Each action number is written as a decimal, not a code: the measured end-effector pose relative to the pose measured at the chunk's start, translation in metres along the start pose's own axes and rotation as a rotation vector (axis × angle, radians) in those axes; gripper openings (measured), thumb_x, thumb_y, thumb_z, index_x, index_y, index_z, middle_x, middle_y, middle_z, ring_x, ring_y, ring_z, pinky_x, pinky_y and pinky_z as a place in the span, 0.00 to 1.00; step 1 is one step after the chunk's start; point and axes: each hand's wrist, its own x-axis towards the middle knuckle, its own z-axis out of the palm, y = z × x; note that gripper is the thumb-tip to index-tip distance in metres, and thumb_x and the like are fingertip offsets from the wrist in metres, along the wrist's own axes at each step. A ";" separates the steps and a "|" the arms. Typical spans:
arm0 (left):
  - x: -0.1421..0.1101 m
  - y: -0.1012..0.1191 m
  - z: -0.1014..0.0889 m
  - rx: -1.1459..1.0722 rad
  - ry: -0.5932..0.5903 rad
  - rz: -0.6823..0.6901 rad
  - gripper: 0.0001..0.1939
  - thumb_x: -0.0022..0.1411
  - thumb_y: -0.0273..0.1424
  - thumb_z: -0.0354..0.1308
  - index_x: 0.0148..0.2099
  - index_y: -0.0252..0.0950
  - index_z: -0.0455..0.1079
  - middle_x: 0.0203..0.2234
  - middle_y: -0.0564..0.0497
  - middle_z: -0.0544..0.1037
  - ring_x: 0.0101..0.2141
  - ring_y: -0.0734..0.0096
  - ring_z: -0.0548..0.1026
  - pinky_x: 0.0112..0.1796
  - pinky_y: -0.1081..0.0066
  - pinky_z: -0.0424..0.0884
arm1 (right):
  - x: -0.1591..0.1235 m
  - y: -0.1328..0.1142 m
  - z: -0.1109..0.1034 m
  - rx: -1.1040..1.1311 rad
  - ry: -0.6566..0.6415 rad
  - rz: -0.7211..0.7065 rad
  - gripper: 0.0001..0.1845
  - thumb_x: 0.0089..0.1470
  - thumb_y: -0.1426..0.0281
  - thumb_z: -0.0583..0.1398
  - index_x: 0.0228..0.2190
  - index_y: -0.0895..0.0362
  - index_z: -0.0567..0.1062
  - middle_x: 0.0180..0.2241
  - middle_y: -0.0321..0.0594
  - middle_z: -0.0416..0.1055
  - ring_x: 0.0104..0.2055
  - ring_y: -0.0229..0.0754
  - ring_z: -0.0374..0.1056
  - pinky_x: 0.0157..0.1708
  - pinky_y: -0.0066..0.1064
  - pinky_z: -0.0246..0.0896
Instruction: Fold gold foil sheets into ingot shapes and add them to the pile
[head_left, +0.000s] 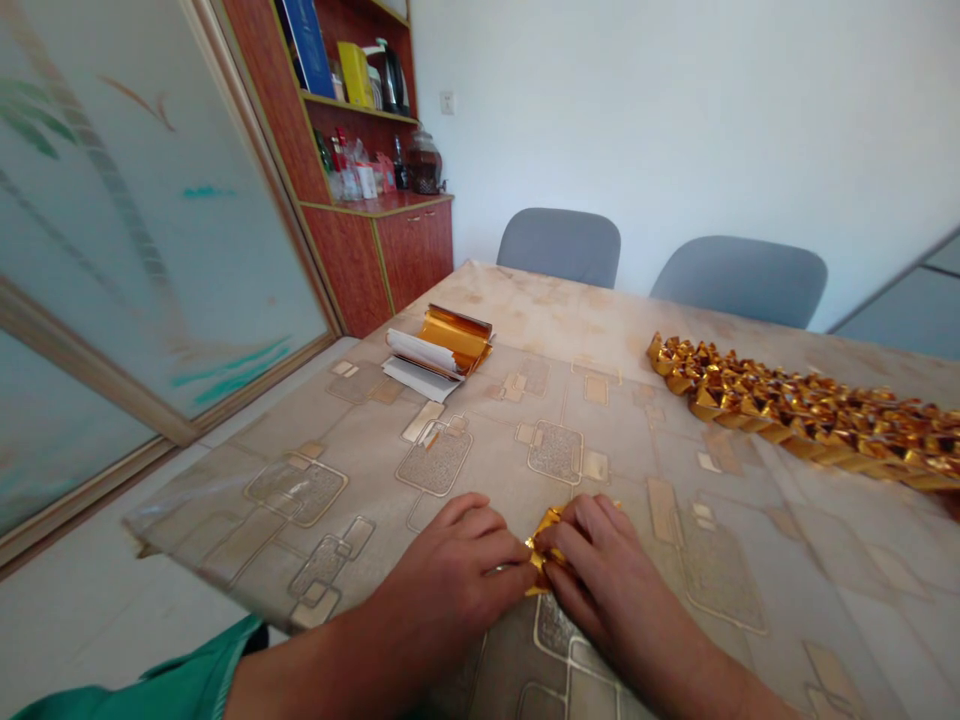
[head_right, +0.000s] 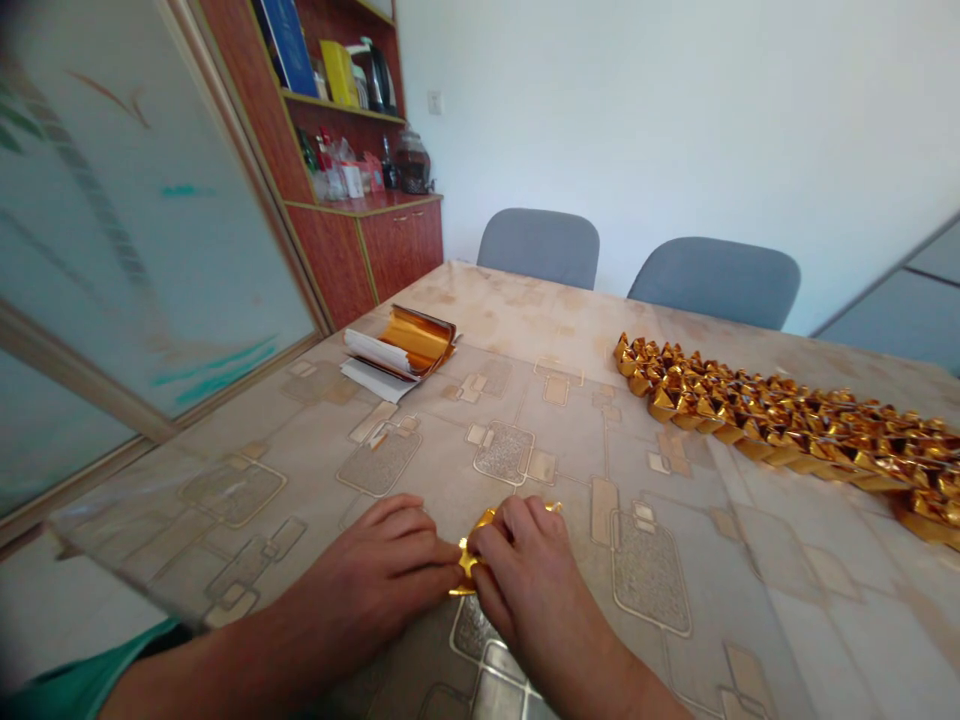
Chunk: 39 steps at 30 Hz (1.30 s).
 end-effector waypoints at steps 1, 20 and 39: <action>0.002 -0.002 0.001 0.004 0.001 0.002 0.05 0.70 0.29 0.54 0.42 0.39 0.72 0.33 0.53 0.77 0.36 0.67 0.70 0.50 0.59 0.62 | 0.000 0.000 0.000 0.004 -0.006 0.002 0.04 0.59 0.76 0.60 0.35 0.55 0.72 0.37 0.43 0.68 0.40 0.50 0.63 0.40 0.43 0.63; 0.008 -0.014 -0.006 0.039 -0.094 0.104 0.14 0.69 0.30 0.57 0.53 0.51 0.71 0.39 0.53 0.72 0.41 0.67 0.70 0.60 0.45 0.54 | -0.006 0.014 -0.017 0.400 -0.057 -0.073 0.11 0.62 0.79 0.55 0.43 0.52 0.71 0.44 0.39 0.67 0.48 0.42 0.63 0.50 0.37 0.60; -0.001 -0.009 -0.016 0.195 -0.158 0.250 0.17 0.74 0.28 0.43 0.61 0.40 0.64 0.42 0.48 0.77 0.43 0.62 0.71 0.60 0.46 0.52 | -0.009 0.018 -0.020 0.350 -0.031 -0.089 0.06 0.62 0.74 0.58 0.42 0.55 0.69 0.44 0.40 0.65 0.49 0.43 0.61 0.50 0.34 0.61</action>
